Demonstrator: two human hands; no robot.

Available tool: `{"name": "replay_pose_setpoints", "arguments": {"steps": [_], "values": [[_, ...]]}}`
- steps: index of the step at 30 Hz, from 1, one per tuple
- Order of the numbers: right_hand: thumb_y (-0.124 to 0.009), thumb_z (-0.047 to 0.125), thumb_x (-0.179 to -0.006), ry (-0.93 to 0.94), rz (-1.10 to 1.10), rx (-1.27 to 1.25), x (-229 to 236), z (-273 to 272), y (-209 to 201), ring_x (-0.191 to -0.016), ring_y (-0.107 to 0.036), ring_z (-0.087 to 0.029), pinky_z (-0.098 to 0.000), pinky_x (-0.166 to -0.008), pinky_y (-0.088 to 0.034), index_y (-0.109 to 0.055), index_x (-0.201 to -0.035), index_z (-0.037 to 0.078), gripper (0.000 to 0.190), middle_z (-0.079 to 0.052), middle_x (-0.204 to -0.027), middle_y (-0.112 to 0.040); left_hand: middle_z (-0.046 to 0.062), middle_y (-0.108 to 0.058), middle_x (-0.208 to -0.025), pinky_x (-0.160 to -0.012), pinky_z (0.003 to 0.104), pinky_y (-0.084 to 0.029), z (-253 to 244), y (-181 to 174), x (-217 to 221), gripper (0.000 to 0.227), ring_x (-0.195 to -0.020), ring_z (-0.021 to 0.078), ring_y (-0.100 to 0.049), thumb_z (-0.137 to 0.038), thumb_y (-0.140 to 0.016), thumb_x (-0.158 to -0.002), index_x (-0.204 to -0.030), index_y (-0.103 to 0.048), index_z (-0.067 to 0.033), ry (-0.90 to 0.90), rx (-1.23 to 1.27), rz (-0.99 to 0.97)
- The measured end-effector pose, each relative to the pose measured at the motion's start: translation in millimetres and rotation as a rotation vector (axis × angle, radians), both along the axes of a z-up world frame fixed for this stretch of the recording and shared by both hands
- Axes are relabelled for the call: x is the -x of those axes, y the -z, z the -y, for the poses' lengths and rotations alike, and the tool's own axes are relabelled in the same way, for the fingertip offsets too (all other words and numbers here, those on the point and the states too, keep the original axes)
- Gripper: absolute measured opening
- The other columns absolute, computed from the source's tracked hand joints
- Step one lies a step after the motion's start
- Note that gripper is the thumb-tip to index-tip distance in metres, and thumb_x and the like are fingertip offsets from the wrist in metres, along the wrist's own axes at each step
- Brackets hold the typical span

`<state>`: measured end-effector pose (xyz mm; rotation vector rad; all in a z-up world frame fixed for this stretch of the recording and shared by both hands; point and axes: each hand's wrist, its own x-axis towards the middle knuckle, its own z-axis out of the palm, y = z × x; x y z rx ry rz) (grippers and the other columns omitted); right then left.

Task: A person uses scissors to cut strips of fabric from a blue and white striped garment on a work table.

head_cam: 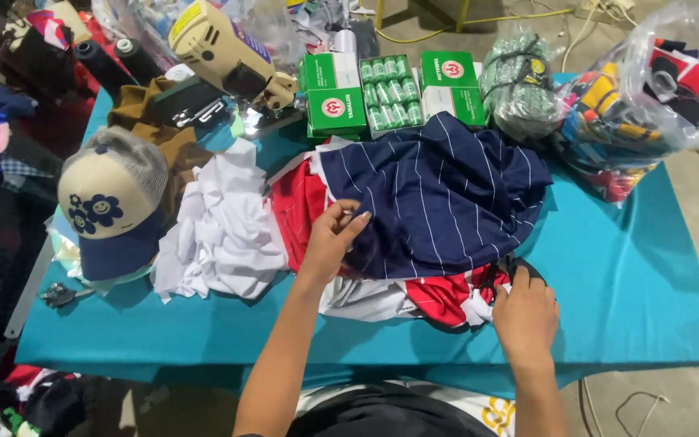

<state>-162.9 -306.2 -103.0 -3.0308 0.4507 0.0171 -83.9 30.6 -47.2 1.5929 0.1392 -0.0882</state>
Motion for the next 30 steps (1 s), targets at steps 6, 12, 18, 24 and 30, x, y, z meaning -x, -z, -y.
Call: {"name": "replay_pose_setpoints", "arguments": {"steps": [6, 12, 18, 24, 30], "values": [[-0.064, 0.021, -0.091, -0.116, 0.123, -0.212, -8.2, 6.1, -16.6, -0.105, -0.057, -0.054, -0.0603, -0.093, -0.046, -0.041, -0.150, -0.003, 0.067, -0.036, -0.116, -0.061, 0.000, -0.068, -0.111, -0.052, 0.020, -0.040, 2.9, 36.6, -15.8, 0.055, -0.090, 0.0076, -0.065, -0.024, -0.075, -0.086, -0.135, -0.053, -0.0125, -0.098, 0.409, -0.292], [-0.052, 0.040, -0.098, 0.156, -0.236, -0.546, -24.9, 0.7, -107.3, -0.112, -0.065, -0.040, -0.0477, -0.095, -0.046, -0.031, -0.163, 0.013, 0.073, -0.016, -0.119, -0.072, 0.017, -0.074, -0.115, -0.092, 0.044, -0.060, 16.1, -19.0, 0.3, 0.038, -0.105, 0.0310, -0.072, -0.026, -0.071, -0.091, -0.121, -0.069, -0.0030, -0.235, 1.109, -0.494], [-0.055, 0.030, -0.098, 0.064, -0.423, -0.769, -36.4, 30.9, -118.3, -0.065, -0.046, -0.021, -0.0385, -0.056, -0.036, -0.039, -0.158, 0.018, 0.063, -0.010, -0.072, -0.052, 0.011, -0.074, -0.111, -0.096, 0.042, -0.057, 18.3, -39.5, -12.5, 0.047, -0.104, 0.0275, -0.069, -0.040, -0.069, -0.087, -0.119, -0.070, -0.0051, -0.090, 0.582, -0.617], [-0.064, 0.015, -0.078, 0.160, -0.536, -1.328, -44.4, 35.7, -112.3, -0.088, -0.068, -0.046, -0.0534, -0.071, -0.053, -0.024, -0.165, 0.019, 0.096, -0.037, -0.101, -0.070, 0.013, -0.070, -0.125, -0.103, 0.042, -0.051, 3.5, -46.4, -56.6, 0.050, -0.115, 0.0265, -0.065, -0.037, -0.063, -0.093, -0.134, -0.063, -0.0077, -0.133, 0.926, -0.365], [-0.062, 0.014, -0.091, 0.036, -0.560, -0.783, -42.2, 17.9, -121.4, -0.063, -0.040, -0.018, -0.0355, -0.053, -0.032, -0.015, -0.169, 0.032, 0.093, -0.010, -0.095, -0.065, 0.012, -0.073, -0.121, -0.097, 0.045, -0.058, 8.0, 3.8, -84.2, 0.044, -0.110, 0.0283, -0.070, -0.035, -0.072, -0.088, -0.123, -0.070, -0.0083, -0.209, 1.054, -0.245]]}}
